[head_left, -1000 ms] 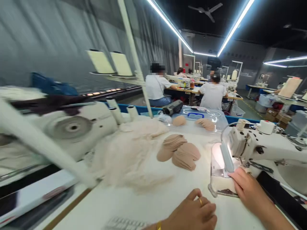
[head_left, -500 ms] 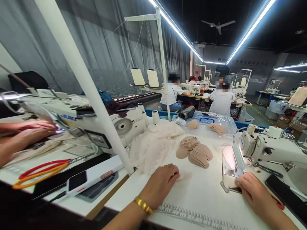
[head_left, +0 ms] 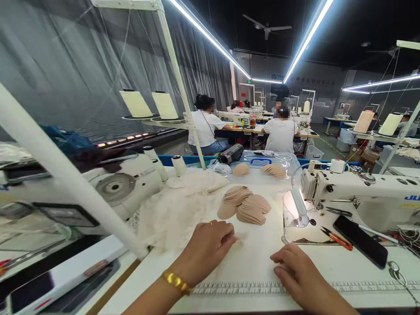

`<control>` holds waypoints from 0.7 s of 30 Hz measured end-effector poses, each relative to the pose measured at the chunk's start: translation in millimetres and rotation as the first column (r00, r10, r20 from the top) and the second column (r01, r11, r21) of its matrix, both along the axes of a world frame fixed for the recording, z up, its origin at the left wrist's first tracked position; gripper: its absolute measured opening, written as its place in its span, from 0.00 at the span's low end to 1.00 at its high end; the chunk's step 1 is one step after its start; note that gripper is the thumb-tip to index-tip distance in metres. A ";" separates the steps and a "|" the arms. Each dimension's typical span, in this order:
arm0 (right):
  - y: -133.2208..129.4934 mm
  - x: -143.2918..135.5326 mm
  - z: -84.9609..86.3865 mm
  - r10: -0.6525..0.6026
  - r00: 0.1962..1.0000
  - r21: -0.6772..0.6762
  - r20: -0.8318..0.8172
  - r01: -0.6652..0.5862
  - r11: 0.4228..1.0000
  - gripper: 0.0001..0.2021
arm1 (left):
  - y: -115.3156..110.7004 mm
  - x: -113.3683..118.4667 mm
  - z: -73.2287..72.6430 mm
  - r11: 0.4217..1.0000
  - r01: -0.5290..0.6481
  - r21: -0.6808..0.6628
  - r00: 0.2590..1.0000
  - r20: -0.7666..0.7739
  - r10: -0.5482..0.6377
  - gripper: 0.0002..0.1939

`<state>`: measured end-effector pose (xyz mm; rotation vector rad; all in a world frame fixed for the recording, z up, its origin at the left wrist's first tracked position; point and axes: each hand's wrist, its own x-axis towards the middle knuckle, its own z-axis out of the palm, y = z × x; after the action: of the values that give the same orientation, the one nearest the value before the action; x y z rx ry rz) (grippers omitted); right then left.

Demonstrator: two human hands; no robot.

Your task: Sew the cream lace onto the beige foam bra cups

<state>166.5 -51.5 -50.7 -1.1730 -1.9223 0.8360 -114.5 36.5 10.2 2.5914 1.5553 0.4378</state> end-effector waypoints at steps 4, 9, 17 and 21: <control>-7.7 -10.6 5.4 -0.079 0.963 -0.191 -0.258 0.029 0.981 0.40 | -22.1 24.0 17.6 0.978 0.144 -0.149 0.859 0.509 -0.049 0.18; -7.4 -22.9 7.9 -0.212 0.814 -0.309 -0.541 0.042 0.950 0.30 | -46.0 60.3 22.5 0.809 0.337 -0.481 0.469 0.831 0.298 0.24; 9.1 -6.9 -3.7 -0.351 0.731 -0.412 -0.585 0.105 0.905 0.28 | -51.5 96.1 -13.4 0.514 0.595 -0.618 0.093 0.689 0.719 0.28; 11.1 -4.4 -3.5 -0.403 0.796 -0.379 -0.452 0.237 0.894 0.26 | -60.3 107.2 -27.4 0.676 0.443 -0.589 -0.047 0.738 0.673 0.31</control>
<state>162.1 -40.4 -54.2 -1.2472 -1.1304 1.1458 -7.3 -23.7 -17.2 0.6937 0.8893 1.1011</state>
